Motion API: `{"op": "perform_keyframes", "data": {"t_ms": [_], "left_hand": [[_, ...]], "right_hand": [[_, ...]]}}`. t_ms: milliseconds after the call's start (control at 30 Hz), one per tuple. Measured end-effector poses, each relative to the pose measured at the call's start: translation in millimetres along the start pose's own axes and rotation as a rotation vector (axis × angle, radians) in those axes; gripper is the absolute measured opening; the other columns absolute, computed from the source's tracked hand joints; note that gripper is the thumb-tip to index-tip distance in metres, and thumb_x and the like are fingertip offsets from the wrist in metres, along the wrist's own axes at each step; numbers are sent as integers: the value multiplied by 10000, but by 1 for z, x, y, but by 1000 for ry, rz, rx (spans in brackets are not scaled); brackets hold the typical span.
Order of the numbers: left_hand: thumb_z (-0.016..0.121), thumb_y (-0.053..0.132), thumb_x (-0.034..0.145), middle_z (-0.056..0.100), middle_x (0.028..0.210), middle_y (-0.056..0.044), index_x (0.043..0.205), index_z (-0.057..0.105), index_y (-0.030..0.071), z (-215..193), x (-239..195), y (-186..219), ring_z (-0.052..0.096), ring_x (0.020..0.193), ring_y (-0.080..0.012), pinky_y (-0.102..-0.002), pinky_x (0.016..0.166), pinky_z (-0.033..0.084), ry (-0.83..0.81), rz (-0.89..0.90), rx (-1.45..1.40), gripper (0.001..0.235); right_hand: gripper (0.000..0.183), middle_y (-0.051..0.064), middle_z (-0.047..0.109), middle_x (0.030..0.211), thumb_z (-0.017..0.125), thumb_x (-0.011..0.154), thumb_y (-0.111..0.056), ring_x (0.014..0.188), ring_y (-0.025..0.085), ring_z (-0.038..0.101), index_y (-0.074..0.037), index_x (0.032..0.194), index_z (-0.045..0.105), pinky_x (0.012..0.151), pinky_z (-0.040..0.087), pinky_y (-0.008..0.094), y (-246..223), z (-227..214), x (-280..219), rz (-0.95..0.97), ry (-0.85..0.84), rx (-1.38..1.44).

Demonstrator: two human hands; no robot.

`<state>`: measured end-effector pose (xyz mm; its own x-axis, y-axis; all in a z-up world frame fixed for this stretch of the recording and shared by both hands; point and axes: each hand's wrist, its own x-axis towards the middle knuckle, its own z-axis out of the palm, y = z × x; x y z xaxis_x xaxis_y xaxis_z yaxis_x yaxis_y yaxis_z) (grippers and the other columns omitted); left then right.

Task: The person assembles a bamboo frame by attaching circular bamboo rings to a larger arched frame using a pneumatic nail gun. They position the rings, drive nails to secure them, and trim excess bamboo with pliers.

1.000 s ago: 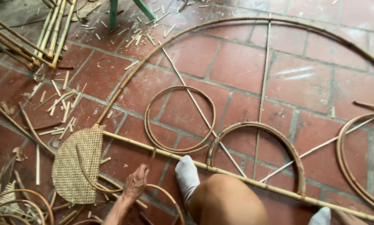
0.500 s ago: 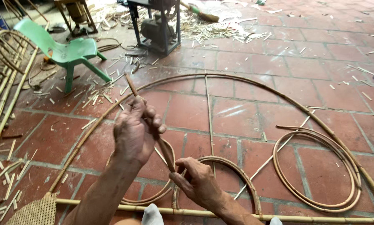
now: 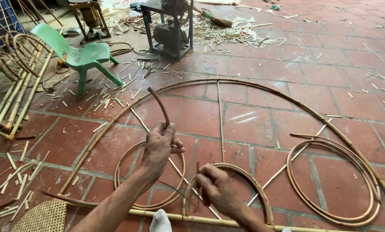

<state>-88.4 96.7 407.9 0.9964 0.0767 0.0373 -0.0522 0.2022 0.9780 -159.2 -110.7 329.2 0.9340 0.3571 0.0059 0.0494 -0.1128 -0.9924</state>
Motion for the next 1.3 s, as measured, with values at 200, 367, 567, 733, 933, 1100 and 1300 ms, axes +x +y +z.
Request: {"op": "perform_keyframes", "data": {"t_ms": [200, 367, 567, 733, 933, 1100, 1300], "left_hand": [[513, 253, 1025, 562, 734, -26, 1015, 493, 71, -25, 3, 3, 715, 707, -201, -444, 670, 685, 107, 6, -358, 184], [527, 259, 1026, 557, 741, -16, 1038, 486, 81, -14, 7, -11, 679, 696, -178, -435, 652, 684, 103, 102, -366, 183], [563, 339, 1035, 545, 720, -50, 1065, 669, 95, -39, 6, -13, 520, 616, -219, -402, 494, 404, -112, -104, 553, 268], [612, 309, 972, 676, 712, -137, 1022, 668, 93, -37, -18, -20, 677, 672, -337, -475, 564, 492, -435, 406, 1081, 228], [622, 309, 959, 661, 651, -96, 872, 615, 105, -7, -27, -8, 672, 598, -322, -458, 489, 490, -583, 801, 1170, 221], [608, 344, 975, 634, 594, -94, 788, 580, 107, 33, -31, -14, 656, 529, -308, -459, 482, 488, -525, 766, 1212, 304], [558, 413, 991, 606, 531, -95, 814, 574, 121, 74, -13, -25, 648, 495, -316, -473, 472, 479, -550, 606, 1391, 342]], "right_hand": [[175, 113, 808, 942, 489, 1009, -121, 407, 132, 568, 23, 933, 554, 368, 513, 299, -23, -25, 13, 68, 33, 142], [168, 218, 702, 796, 634, 1011, -112, 617, 153, 681, 34, 1080, 586, 525, 551, 320, -8, 76, 10, -4, -149, 156], [251, 203, 692, 938, 587, 989, -231, 790, 245, 694, -3, 1096, 587, 655, 558, 408, -45, 3, 23, -337, -178, -602], [345, 197, 663, 1065, 540, 969, -337, 907, 313, 683, -41, 1146, 542, 730, 549, 479, -118, -84, 51, -878, 345, -1379], [304, 135, 632, 941, 537, 1008, -368, 803, 292, 659, -66, 988, 572, 639, 516, 445, -106, -100, 32, -953, -67, -1329], [424, 109, 548, 606, 543, 1044, -381, 501, 270, 576, -81, 747, 502, 468, 438, 441, -73, -123, 8, -548, -103, -1282], [411, 140, 570, 583, 538, 1049, -346, 492, 316, 587, -64, 750, 528, 468, 429, 466, -44, -143, 3, -429, 102, -1188]]}}
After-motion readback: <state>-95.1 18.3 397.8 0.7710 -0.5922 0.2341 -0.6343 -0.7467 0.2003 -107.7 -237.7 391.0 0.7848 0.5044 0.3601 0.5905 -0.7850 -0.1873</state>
